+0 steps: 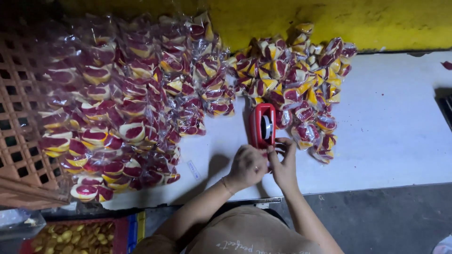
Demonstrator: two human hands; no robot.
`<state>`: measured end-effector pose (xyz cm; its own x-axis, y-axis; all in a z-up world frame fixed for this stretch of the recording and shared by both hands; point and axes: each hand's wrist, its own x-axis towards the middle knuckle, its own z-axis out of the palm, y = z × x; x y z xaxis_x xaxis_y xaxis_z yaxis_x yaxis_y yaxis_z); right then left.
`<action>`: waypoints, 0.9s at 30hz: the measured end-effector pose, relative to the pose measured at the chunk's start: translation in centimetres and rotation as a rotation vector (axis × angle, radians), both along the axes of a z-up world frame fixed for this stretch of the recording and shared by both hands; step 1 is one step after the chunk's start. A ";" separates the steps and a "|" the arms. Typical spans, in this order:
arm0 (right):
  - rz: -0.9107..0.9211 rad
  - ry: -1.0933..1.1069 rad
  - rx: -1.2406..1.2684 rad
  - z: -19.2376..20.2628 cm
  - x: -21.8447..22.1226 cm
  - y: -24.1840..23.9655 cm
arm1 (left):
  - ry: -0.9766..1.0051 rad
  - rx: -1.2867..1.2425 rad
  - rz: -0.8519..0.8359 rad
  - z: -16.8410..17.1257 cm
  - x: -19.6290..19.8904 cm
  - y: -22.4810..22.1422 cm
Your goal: Sealing small plastic bags containing bread or snacks using a manual tape dispenser at a packaging station.
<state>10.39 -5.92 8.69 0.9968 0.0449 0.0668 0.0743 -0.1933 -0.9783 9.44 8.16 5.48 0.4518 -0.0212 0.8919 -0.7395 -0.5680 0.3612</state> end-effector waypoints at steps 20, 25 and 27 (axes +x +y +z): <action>0.289 -0.180 0.138 6.8 10.6 6.4 | 0.509 0.218 0.282 5.3 13.8 15.8; 0.468 -0.015 0.378 1.2 10.9 5.2 | 0.245 0.450 0.519 9.5 7.4 7.9; 0.480 -0.162 0.314 1.2 8.1 2.4 | 0.625 -0.179 0.146 13.9 2.6 5.3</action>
<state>18.49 -3.52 9.93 0.8458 0.4415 0.2996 0.2349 0.1959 -0.9521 11.99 13.51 19.40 0.8720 0.2034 0.4453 -0.2803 -0.5383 0.7948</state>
